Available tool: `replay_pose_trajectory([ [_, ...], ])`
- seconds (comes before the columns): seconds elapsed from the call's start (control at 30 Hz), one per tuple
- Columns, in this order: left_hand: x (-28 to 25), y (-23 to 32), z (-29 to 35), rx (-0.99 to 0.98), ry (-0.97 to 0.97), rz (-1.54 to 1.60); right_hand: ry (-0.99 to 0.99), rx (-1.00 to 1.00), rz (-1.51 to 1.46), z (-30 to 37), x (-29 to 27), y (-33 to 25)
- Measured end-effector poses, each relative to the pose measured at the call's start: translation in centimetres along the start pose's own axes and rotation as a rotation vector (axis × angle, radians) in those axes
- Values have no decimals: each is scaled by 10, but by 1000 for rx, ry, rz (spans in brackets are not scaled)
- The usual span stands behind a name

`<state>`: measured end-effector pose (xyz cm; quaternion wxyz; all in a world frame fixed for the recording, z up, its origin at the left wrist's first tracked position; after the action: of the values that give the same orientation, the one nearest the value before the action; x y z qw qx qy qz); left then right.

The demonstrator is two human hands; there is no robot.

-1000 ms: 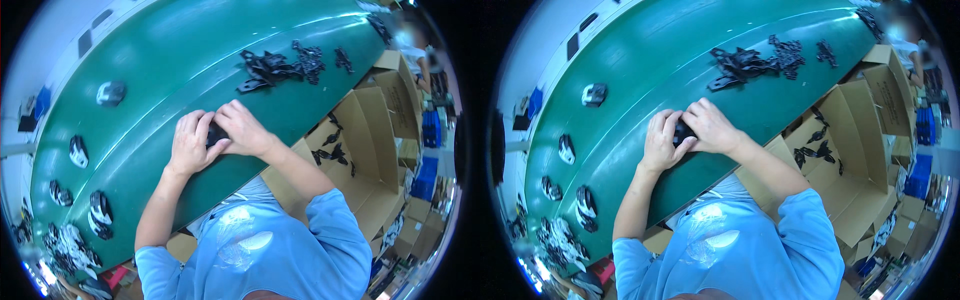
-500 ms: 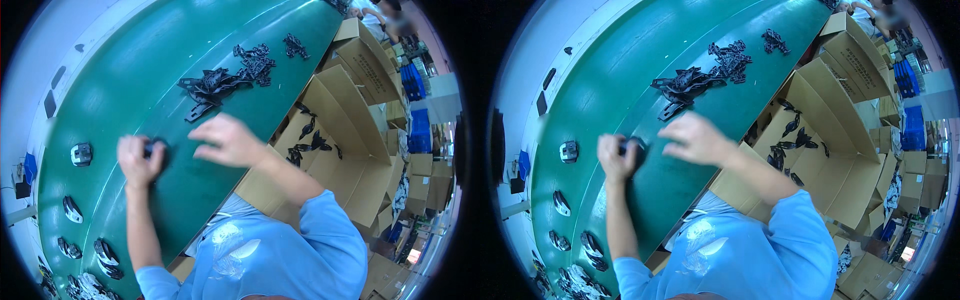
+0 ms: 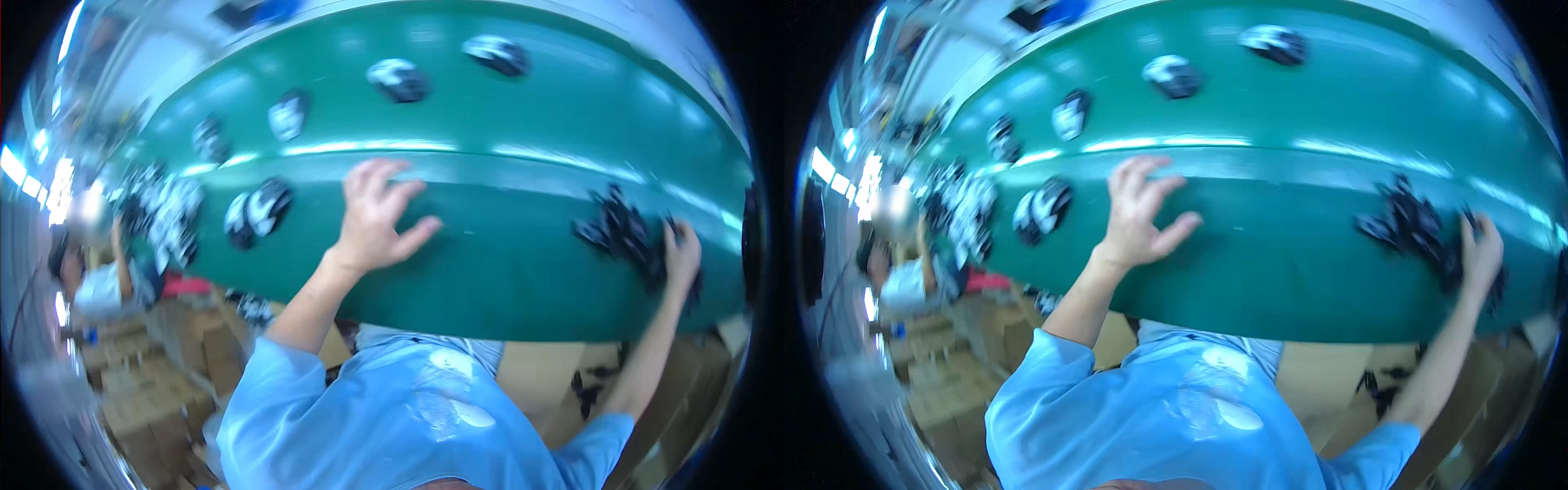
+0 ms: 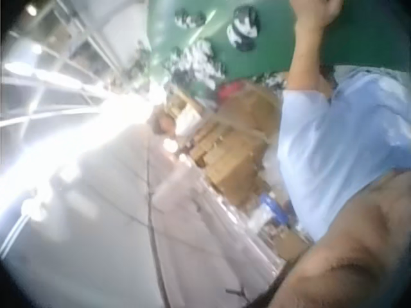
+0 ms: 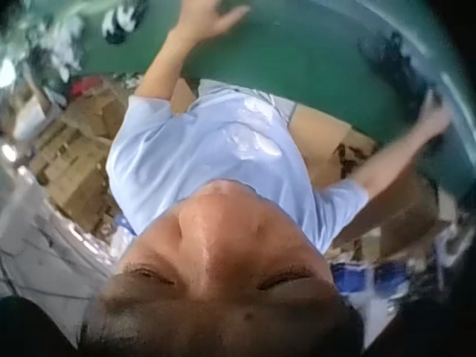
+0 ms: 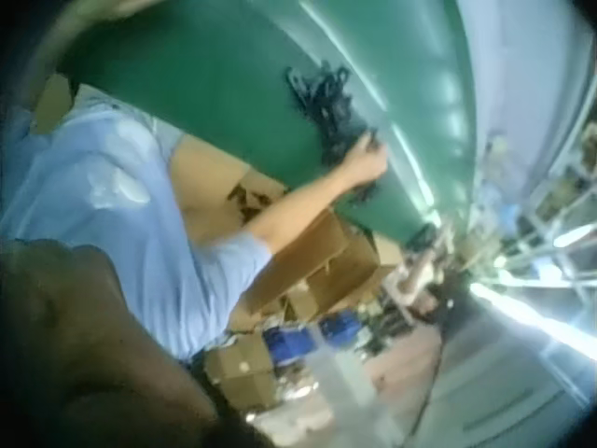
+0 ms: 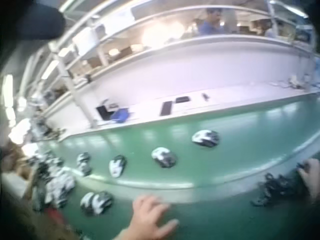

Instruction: The recorder is assembling computer mice on an industrial production line by attaching side panels to the main mouse bodies.

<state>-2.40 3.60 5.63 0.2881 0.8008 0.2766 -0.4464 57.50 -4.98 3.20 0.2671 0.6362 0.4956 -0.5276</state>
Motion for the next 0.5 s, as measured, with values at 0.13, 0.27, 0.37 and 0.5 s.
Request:
replay_pose_trajectory([
  [0.13,-65,-122,107,-657,108,-544,-33,105,-514,4,29,42],
  [0.27,-77,-167,139,-896,-235,-308,-12,11,-552,31,-10,-2],
  [0.37,-53,-137,103,-374,-293,-44,-8,2,-892,76,-39,-66],
  [0.5,-10,-63,57,-60,-482,161,-226,-126,-1095,105,-22,-172],
])
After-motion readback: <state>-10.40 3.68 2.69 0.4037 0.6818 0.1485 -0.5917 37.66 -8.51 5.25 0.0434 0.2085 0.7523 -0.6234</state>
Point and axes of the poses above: each hand's wrist, its own z-axis away from the middle knuckle, its own x-axis out of the palm, y = z × x, the point moved 5 cm from there along -z, towards the middle knuckle, and after that the axes turned 1 degree about x, right-handed, at the moved point
